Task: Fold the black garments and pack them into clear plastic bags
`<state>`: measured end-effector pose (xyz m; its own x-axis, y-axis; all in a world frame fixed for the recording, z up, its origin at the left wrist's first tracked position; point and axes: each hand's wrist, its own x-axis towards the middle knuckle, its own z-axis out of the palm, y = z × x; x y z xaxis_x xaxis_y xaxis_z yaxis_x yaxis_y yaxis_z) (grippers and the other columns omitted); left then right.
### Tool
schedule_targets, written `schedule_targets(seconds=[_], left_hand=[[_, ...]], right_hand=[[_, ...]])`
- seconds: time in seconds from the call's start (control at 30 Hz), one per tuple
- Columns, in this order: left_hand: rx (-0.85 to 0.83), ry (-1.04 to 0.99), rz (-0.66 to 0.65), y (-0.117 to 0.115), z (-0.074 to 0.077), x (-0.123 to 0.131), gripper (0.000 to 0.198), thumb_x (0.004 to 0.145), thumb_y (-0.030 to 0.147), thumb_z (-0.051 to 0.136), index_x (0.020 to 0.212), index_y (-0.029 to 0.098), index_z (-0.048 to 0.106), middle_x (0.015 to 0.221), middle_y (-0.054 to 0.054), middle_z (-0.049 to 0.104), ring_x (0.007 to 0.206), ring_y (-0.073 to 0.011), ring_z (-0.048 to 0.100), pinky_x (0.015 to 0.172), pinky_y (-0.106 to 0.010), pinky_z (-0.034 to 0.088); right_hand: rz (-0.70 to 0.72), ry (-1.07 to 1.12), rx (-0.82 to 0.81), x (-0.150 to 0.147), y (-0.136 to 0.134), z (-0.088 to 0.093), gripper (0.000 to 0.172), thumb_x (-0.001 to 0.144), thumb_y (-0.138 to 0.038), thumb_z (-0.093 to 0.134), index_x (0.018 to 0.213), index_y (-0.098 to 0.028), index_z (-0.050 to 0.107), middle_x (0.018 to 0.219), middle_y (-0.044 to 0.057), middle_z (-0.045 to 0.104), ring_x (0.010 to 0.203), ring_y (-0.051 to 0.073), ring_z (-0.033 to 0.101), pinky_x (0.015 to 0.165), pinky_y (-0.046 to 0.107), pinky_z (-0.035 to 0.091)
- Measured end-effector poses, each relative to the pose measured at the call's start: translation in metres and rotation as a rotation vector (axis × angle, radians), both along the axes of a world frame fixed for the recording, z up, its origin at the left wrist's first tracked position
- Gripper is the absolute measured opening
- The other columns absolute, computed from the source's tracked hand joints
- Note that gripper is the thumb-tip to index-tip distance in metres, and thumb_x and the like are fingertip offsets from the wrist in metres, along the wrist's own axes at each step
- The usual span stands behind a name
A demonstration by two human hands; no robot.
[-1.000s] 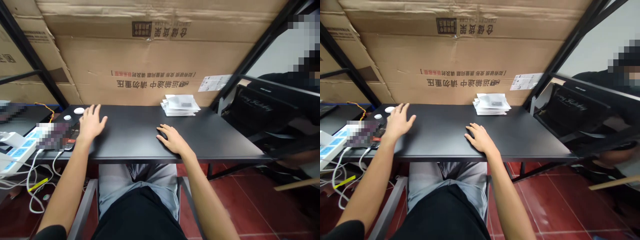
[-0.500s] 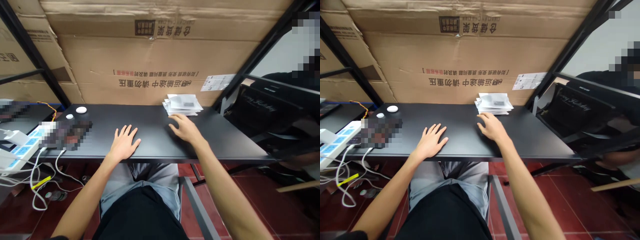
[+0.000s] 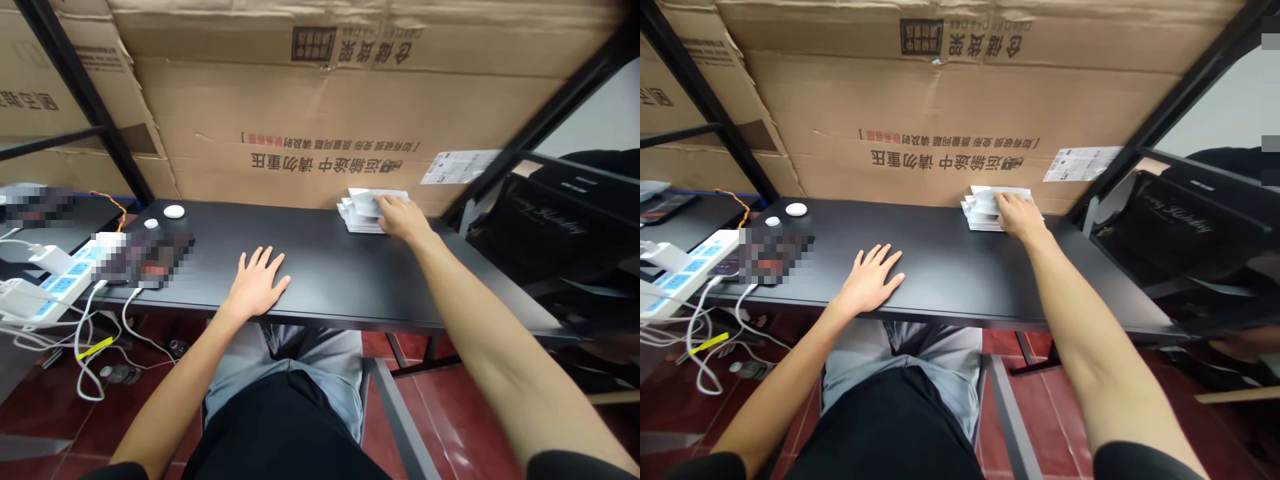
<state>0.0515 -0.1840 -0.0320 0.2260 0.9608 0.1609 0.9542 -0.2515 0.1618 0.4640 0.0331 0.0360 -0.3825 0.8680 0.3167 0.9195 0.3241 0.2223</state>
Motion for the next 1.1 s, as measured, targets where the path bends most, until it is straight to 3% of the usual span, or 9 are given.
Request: schedule_targets(seconds=[0.17, 0.3, 0.4, 0.53, 0.63, 0.77, 0.87, 0.93, 1.1], left_hand=[[-0.004, -0.007, -0.006, 0.0, 0.0, 0.0, 0.071, 0.119, 0.061, 0.038, 0.179, 0.026, 0.048, 0.189, -0.014, 0.037, 0.178, -0.0396, 0.03, 0.143, -0.072, 0.022], [0.029, -0.028, -0.012, -0.001, -0.003, 0.0, 0.069, 0.118, 0.059, 0.042, 0.178, 0.026, 0.05, 0.187, -0.016, 0.041, 0.176, -0.0409, 0.033, 0.142, -0.074, 0.024], [0.068, -0.079, -0.012, -0.001, -0.004, -0.001, 0.072, 0.117, 0.056, 0.047, 0.181, 0.022, 0.042, 0.184, -0.019, 0.046, 0.174, -0.0412, 0.038, 0.141, -0.073, 0.026], [0.22, -0.199, -0.012, -0.004, 0.002, -0.001, 0.087, 0.112, 0.05, 0.063, 0.185, 0.017, 0.028, 0.184, -0.023, 0.044, 0.17, -0.0378, 0.044, 0.138, -0.059, 0.04], [0.365, -0.208, -0.105, -0.007, 0.009, 0.001, 0.076, 0.108, 0.042, 0.072, 0.176, 0.021, 0.046, 0.184, -0.019, 0.045, 0.168, -0.0363, 0.047, 0.135, -0.053, 0.047], [0.352, -0.16, -0.247, -0.006, 0.008, 0.001, 0.032, 0.109, 0.021, 0.066, 0.139, 0.025, 0.078, 0.161, -0.012, 0.071, 0.153, -0.0307, 0.063, 0.126, -0.049, 0.057], [0.29, -0.19, -0.231, -0.002, 0.003, -0.01, 0.031, 0.111, 0.014, 0.057, 0.125, 0.025, 0.082, 0.144, -0.007, 0.081, 0.136, -0.0244, 0.074, 0.118, -0.041, 0.062], [0.273, -0.213, -0.201, 0.0, 0.0, -0.021, 0.031, 0.112, 0.014, 0.055, 0.124, 0.025, 0.081, 0.138, -0.006, 0.083, 0.128, -0.0234, 0.078, 0.115, -0.039, 0.063], [0.245, -0.196, -0.134, -0.002, 0.01, -0.036, 0.031, 0.108, 0.012, 0.057, 0.125, 0.025, 0.079, 0.136, -0.006, 0.083, 0.126, -0.0266, 0.078, 0.111, -0.042, 0.063]], right_hand=[[-0.003, 0.023, 0.033, 0.001, 0.003, 0.007, 0.045, 0.101, -0.008, 0.062, 0.146, -0.008, 0.066, 0.148, 0.028, 0.073, 0.125, 0.034, 0.064, 0.096, 0.042, 0.049], [0.028, 0.069, 0.159, -0.005, -0.006, 0.014, 0.04, 0.11, -0.011, 0.048, 0.142, -0.006, 0.071, 0.139, 0.028, 0.077, 0.124, 0.032, 0.063, 0.095, 0.042, 0.049], [0.232, 0.106, 0.278, -0.024, -0.035, 0.021, 0.044, 0.116, -0.018, 0.045, 0.149, -0.007, 0.07, 0.141, 0.027, 0.077, 0.128, 0.035, 0.066, 0.105, 0.048, 0.052], [0.434, 0.107, 0.227, -0.074, -0.104, 0.012, 0.047, 0.117, -0.024, 0.049, 0.16, -0.023, 0.067, 0.148, 0.015, 0.078, 0.134, 0.037, 0.07, 0.115, 0.056, 0.057], [0.519, 0.042, 0.129, -0.119, -0.154, -0.011, 0.05, 0.115, -0.02, 0.052, 0.163, -0.023, 0.066, 0.146, 0.017, 0.08, 0.134, 0.037, 0.072, 0.112, 0.055, 0.062], [0.68, 0.006, 0.017, -0.154, -0.179, -0.038, 0.051, 0.115, -0.014, 0.049, 0.162, -0.021, 0.068, 0.146, 0.016, 0.082, 0.131, 0.034, 0.075, 0.106, 0.05, 0.066], [0.769, 0.062, -0.008, -0.143, -0.175, -0.045, 0.047, 0.116, -0.017, 0.053, 0.159, -0.022, 0.07, 0.152, 0.014, 0.079, 0.138, 0.033, 0.074, 0.113, 0.051, 0.063], [0.736, 0.099, 0.007, -0.124, -0.171, -0.045, 0.042, 0.116, -0.019, 0.055, 0.154, -0.023, 0.073, 0.152, 0.014, 0.079, 0.14, 0.034, 0.074, 0.114, 0.051, 0.062], [0.63, 0.075, 0.021, -0.086, -0.175, -0.051, 0.033, 0.118, -0.02, 0.052, 0.126, -0.024, 0.084, 0.133, 0.011, 0.088, 0.109, 0.03, 0.083, 0.089, 0.042, 0.065]])
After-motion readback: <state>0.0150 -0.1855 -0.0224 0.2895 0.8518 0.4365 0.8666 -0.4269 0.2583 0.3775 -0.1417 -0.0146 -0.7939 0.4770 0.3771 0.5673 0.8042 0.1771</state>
